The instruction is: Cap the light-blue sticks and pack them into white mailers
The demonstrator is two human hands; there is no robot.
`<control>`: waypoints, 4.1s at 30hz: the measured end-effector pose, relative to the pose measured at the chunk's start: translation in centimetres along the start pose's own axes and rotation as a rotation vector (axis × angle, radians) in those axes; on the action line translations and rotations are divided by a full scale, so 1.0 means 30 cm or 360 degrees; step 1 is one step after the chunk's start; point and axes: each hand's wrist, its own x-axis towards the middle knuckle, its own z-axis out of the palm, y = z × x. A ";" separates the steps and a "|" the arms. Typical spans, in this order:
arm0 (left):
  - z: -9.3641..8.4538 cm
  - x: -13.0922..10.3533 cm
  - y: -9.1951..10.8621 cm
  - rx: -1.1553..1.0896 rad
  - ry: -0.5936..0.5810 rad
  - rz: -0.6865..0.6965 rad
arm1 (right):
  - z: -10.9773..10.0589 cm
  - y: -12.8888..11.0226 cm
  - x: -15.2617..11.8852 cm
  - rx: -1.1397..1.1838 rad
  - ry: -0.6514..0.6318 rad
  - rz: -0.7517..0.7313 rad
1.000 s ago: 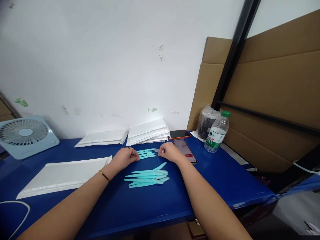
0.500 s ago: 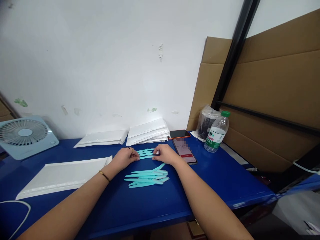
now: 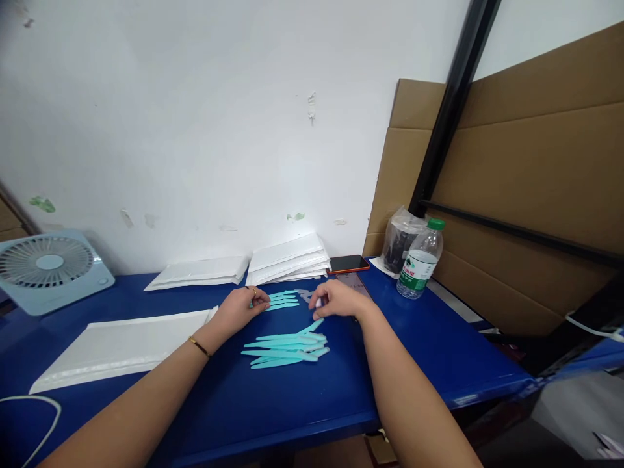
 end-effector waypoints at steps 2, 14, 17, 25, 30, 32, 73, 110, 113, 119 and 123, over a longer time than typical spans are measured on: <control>0.000 -0.009 0.026 -0.0085 -0.0114 0.0036 | -0.001 -0.006 -0.006 -0.0021 -0.0205 -0.0028; 0.017 0.004 0.027 0.0025 -0.0259 0.0040 | 0.099 -0.020 0.065 -0.0048 0.0095 -0.0111; 0.018 0.006 0.023 0.0014 -0.0257 0.0018 | 0.097 -0.015 0.064 -0.0056 0.0104 -0.0111; 0.020 0.012 0.006 -0.0035 -0.0283 0.0091 | 0.089 -0.007 0.063 -0.0130 0.0149 -0.0128; -0.001 0.010 -0.013 0.0090 -0.0109 0.0005 | 0.048 0.009 0.045 -0.0202 0.0365 0.0047; -0.005 0.001 -0.002 0.0017 -0.0088 -0.0021 | 0.033 0.001 0.031 -0.0148 0.0339 0.0057; 0.005 -0.020 0.070 0.0141 -0.0298 0.0233 | 0.063 -0.071 0.018 -0.0134 -0.0080 0.0011; 0.017 -0.040 0.114 -0.0046 -0.0395 0.0023 | 0.084 -0.137 0.026 -0.0328 0.0081 -0.0171; 0.013 -0.035 0.112 0.0030 -0.0337 0.0080 | 0.080 -0.130 0.026 -0.0322 0.0030 -0.0181; -0.008 -0.011 0.063 0.0258 -0.0211 0.0151 | 0.049 -0.068 0.029 -0.0328 0.0162 -0.0013; -0.028 -0.011 0.049 0.0206 -0.0093 0.0044 | 0.033 -0.044 0.029 -0.0392 0.0393 0.0129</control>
